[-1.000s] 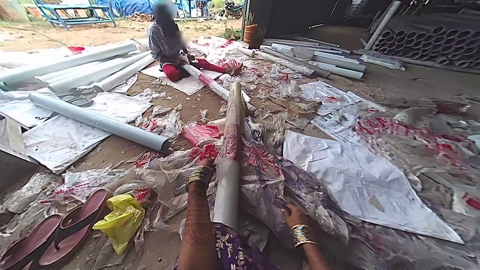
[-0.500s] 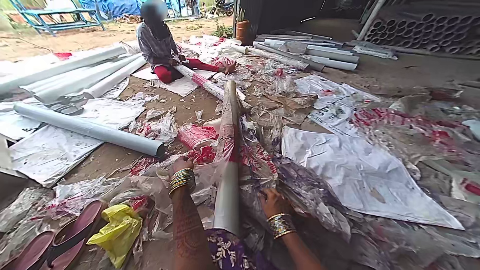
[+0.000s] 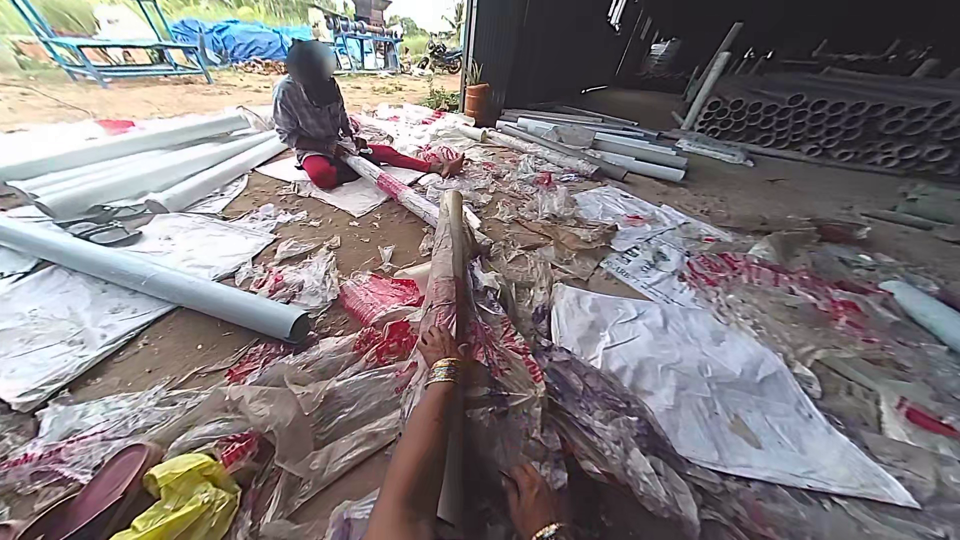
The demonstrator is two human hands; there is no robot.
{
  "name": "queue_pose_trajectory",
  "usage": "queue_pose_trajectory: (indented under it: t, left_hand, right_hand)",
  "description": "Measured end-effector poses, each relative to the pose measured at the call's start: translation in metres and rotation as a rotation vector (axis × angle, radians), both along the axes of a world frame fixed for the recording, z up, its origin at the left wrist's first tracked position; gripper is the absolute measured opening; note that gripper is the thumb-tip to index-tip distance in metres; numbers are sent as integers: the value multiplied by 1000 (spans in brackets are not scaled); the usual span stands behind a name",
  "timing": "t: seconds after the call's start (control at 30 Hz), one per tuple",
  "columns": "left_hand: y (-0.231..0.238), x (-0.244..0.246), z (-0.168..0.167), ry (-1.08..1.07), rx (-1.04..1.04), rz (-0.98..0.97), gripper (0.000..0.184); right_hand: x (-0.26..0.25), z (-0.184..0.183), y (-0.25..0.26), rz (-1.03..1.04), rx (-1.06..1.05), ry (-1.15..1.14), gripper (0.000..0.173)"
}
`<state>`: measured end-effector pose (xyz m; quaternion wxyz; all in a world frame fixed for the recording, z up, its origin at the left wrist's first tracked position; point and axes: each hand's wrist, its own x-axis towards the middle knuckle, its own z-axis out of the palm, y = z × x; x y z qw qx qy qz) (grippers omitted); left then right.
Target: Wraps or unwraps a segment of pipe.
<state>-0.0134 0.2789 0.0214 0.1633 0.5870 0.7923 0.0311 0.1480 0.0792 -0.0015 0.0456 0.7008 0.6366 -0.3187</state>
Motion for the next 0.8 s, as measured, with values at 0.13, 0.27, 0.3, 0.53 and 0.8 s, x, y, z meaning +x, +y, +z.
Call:
queue_pose_trajectory:
  t: [0.13,0.27,0.3,0.53,0.8]
  left_hand:
    - [4,-21,-5,-60,-48,-83,45]
    - [5,-30,7,-176,-84,-26,45]
    - [2,-30,8,-210,-71,5,46]
    - [-13,-56,8,-500,152,228,47]
    - [-16,-71,11,-672,253,423,41]
  right_hand:
    - [20,-5,8,-47,-5,-41,36]
    - [31,0,11,-83,15,-30,35]
    - [33,-1,10,-90,16,-23,35]
    - [48,5,8,-114,26,5,35]
    - [97,6,-4,-233,143,15,30]
